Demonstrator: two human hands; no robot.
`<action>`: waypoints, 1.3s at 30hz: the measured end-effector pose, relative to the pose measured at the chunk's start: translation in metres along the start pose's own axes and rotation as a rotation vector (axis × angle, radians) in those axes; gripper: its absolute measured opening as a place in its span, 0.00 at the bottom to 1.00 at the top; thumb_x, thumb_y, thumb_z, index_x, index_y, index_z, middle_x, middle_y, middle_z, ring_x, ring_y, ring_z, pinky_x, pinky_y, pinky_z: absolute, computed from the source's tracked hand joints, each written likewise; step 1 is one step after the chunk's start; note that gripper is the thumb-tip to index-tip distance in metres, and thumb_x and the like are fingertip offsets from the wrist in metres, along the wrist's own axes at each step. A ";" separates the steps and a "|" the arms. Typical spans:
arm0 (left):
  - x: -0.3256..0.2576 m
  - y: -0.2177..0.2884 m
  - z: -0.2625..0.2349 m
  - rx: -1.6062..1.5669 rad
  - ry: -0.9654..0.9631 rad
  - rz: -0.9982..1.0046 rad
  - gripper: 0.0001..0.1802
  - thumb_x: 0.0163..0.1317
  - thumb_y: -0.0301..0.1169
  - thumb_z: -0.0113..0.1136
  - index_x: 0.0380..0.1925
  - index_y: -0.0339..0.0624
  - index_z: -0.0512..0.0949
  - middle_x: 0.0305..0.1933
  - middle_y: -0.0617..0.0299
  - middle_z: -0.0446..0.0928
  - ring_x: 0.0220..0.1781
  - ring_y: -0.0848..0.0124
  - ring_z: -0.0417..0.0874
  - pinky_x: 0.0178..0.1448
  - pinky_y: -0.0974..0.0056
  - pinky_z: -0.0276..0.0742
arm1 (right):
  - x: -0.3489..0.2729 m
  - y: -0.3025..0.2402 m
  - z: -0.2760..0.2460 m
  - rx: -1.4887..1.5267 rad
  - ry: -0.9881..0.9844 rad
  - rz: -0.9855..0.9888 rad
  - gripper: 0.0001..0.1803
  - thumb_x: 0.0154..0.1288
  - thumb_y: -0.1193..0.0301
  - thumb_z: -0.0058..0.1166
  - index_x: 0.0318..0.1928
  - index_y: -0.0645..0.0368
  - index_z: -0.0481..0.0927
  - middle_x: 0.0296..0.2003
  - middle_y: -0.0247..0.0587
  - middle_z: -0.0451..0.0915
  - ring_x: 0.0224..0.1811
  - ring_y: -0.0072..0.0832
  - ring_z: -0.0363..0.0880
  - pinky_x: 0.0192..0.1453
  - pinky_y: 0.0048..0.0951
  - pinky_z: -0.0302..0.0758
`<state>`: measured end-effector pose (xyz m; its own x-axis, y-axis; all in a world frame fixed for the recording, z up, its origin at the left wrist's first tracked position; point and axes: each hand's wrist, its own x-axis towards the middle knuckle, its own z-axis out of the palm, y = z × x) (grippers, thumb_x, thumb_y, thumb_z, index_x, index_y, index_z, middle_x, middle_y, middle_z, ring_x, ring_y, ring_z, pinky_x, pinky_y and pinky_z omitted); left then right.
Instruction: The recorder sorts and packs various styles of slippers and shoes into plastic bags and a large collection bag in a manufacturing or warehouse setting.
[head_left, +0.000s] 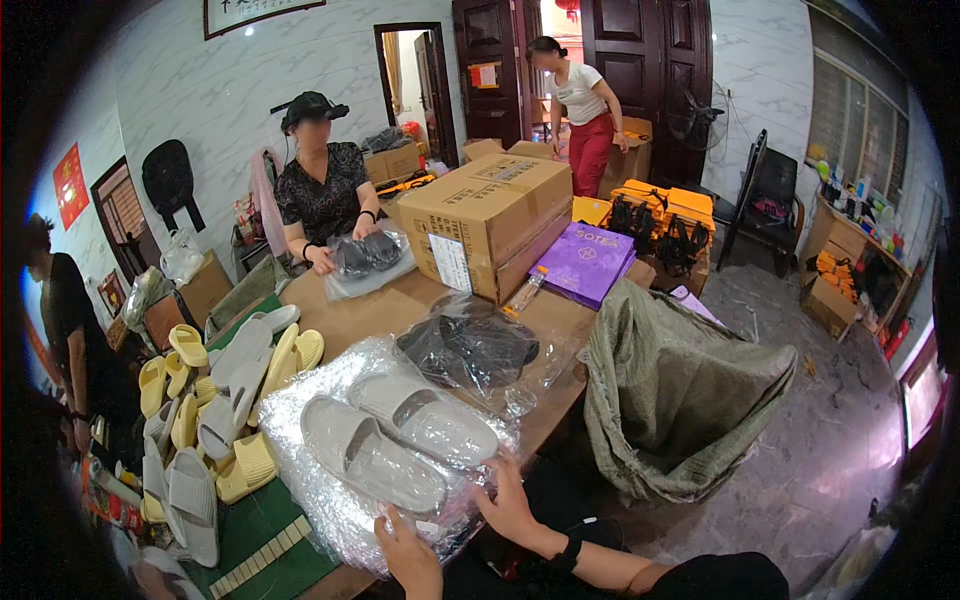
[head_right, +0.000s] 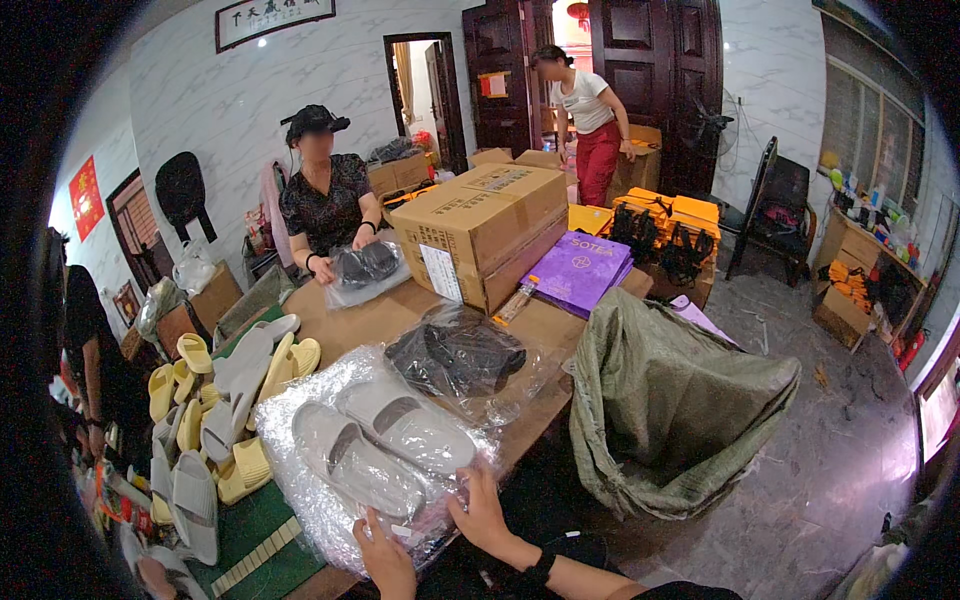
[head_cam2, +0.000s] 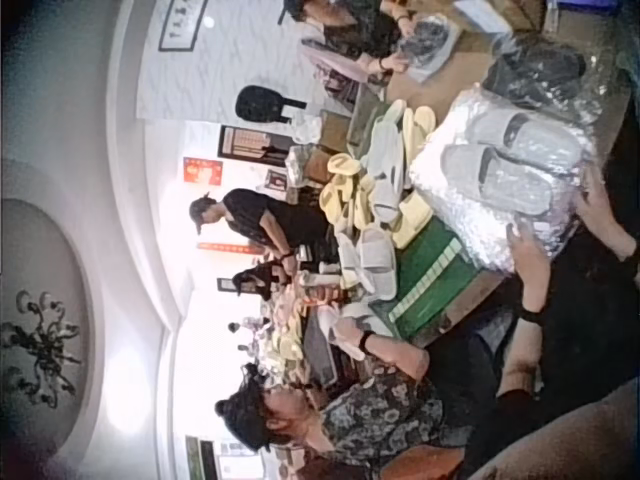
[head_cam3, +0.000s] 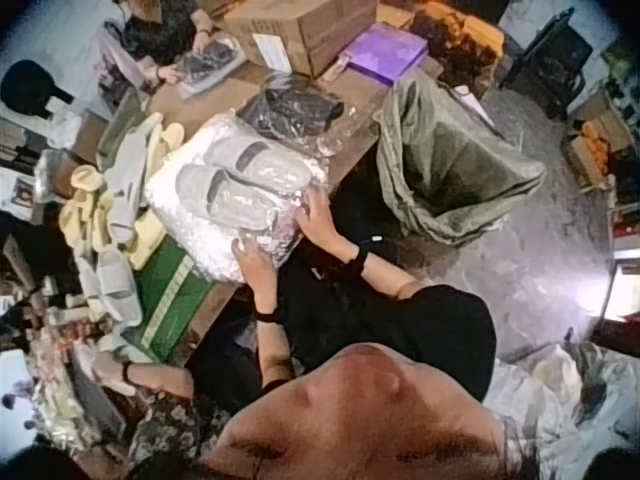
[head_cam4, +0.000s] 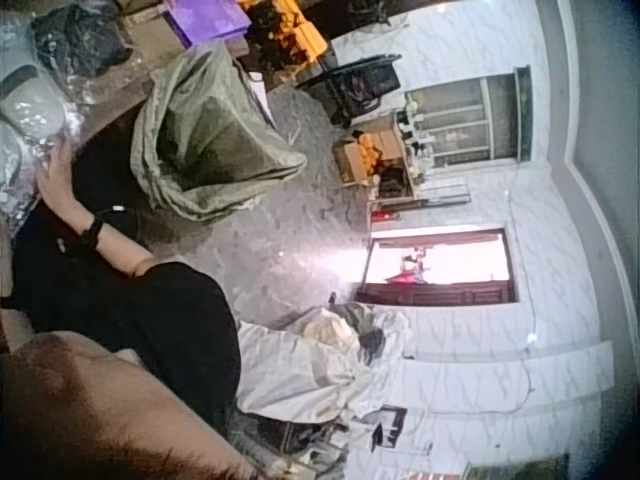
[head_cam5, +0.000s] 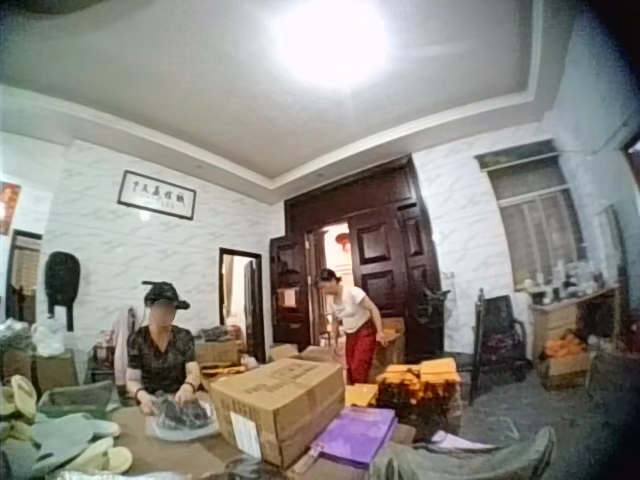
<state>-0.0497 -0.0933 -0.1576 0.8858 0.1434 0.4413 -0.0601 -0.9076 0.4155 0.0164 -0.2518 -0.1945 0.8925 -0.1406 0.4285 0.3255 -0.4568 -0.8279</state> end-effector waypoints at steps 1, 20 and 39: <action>0.002 0.004 -0.002 -0.059 -0.078 -0.123 0.27 0.53 0.18 0.50 0.56 0.33 0.65 0.61 0.37 0.60 0.59 0.40 0.64 0.61 0.50 0.64 | 0.001 0.001 0.000 0.011 -0.062 0.004 0.27 0.58 0.67 0.53 0.55 0.70 0.63 0.61 0.63 0.59 0.62 0.55 0.61 0.65 0.43 0.58; 0.020 0.034 -0.028 -0.514 0.076 -0.247 0.20 0.53 0.15 0.47 0.48 0.31 0.72 0.55 0.43 0.63 0.50 0.49 0.72 0.53 0.57 0.70 | -0.016 -0.033 -0.033 0.599 -1.179 0.337 0.23 0.72 0.55 0.39 0.40 0.63 0.78 0.27 0.37 0.79 0.26 0.24 0.75 0.32 0.24 0.74; 0.004 0.057 -0.017 -0.465 -0.024 0.346 0.14 0.56 0.20 0.55 0.44 0.38 0.78 0.48 0.49 0.75 0.50 0.51 0.74 0.53 0.56 0.69 | 0.006 -0.020 -0.012 1.324 -0.740 1.045 0.17 0.65 0.64 0.54 0.46 0.64 0.73 0.37 0.38 0.78 0.36 0.24 0.79 0.42 0.23 0.78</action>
<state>-0.0577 -0.1376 -0.1186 0.7883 -0.1445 0.5981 -0.5391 -0.6307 0.5582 0.0114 -0.2534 -0.1709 0.6867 0.6570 -0.3111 -0.7092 0.5117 -0.4850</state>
